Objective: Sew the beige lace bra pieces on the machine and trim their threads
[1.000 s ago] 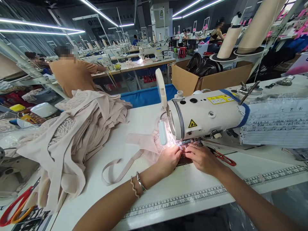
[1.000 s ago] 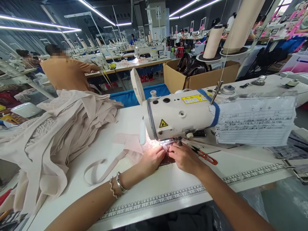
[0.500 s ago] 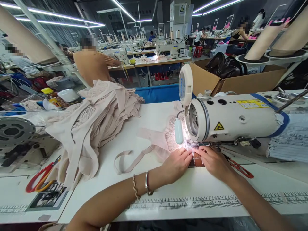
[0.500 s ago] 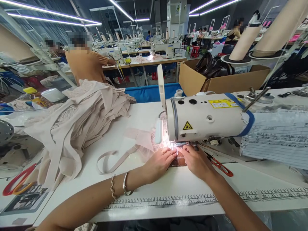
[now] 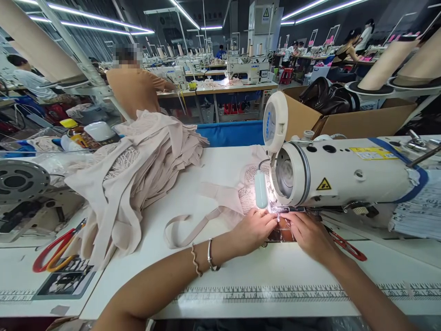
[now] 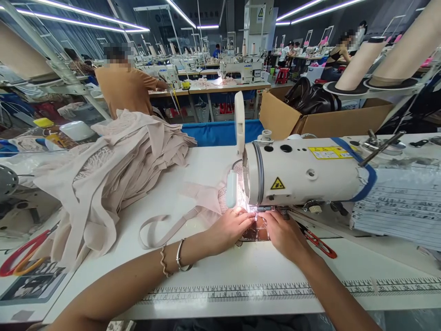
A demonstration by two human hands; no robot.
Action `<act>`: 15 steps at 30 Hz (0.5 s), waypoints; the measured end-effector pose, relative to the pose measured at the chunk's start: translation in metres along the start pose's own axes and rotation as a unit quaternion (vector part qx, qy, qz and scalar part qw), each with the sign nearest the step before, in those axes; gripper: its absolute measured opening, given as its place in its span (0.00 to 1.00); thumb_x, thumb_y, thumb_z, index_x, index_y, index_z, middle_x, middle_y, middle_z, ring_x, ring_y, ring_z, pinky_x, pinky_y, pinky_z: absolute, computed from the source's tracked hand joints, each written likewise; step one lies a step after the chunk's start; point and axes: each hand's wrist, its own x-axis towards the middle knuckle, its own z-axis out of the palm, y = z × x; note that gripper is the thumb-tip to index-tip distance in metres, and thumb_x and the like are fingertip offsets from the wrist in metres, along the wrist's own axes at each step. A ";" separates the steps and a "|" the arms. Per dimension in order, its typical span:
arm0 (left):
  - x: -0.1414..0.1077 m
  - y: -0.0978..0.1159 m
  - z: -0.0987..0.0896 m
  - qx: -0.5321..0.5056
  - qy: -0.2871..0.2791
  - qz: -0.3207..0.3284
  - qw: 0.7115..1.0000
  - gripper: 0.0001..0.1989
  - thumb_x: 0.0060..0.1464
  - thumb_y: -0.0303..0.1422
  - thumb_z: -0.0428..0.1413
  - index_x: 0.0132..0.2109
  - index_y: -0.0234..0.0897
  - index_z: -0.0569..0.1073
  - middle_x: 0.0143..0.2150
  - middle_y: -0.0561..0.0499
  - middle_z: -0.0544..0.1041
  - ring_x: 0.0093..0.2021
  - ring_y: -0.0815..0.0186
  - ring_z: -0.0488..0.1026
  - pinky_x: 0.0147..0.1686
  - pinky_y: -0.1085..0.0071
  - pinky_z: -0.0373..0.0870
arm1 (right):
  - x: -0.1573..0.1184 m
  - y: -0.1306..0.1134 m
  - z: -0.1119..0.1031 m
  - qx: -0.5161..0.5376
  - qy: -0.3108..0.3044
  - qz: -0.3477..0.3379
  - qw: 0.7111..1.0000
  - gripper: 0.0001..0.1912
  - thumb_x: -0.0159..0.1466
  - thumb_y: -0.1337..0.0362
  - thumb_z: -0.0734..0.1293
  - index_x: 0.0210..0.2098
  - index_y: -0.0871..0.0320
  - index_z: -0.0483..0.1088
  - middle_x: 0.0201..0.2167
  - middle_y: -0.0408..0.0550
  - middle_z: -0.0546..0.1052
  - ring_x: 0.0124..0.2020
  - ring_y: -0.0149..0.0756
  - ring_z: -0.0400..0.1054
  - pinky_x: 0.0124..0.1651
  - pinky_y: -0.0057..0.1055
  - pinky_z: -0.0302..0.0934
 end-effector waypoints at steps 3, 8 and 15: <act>0.000 -0.002 -0.001 0.018 0.003 -0.001 1.000 0.10 0.63 0.18 0.47 0.45 0.33 0.69 0.50 0.41 0.75 0.43 0.59 0.70 0.39 0.64 0.64 | 0.001 0.000 -0.001 0.002 -0.009 0.004 1.000 0.18 0.70 0.70 0.56 0.50 0.56 0.74 0.43 0.54 0.81 0.41 0.43 0.77 0.43 0.37 0.72; 0.001 -0.003 -0.004 0.036 -0.007 -0.004 0.999 0.08 0.66 0.20 0.47 0.44 0.32 0.70 0.44 0.44 0.74 0.40 0.61 0.70 0.37 0.65 0.62 | 0.001 -0.001 -0.002 0.018 -0.034 0.001 0.999 0.20 0.70 0.70 0.56 0.54 0.54 0.75 0.39 0.50 0.80 0.37 0.37 0.76 0.39 0.32 0.72; 0.002 -0.007 -0.002 0.040 -0.016 -0.012 0.999 0.09 0.66 0.20 0.47 0.45 0.33 0.70 0.44 0.44 0.73 0.41 0.61 0.71 0.35 0.66 0.61 | 0.002 -0.003 -0.001 -0.007 -0.019 0.000 1.000 0.19 0.71 0.70 0.56 0.53 0.56 0.74 0.43 0.53 0.80 0.40 0.42 0.76 0.42 0.36 0.71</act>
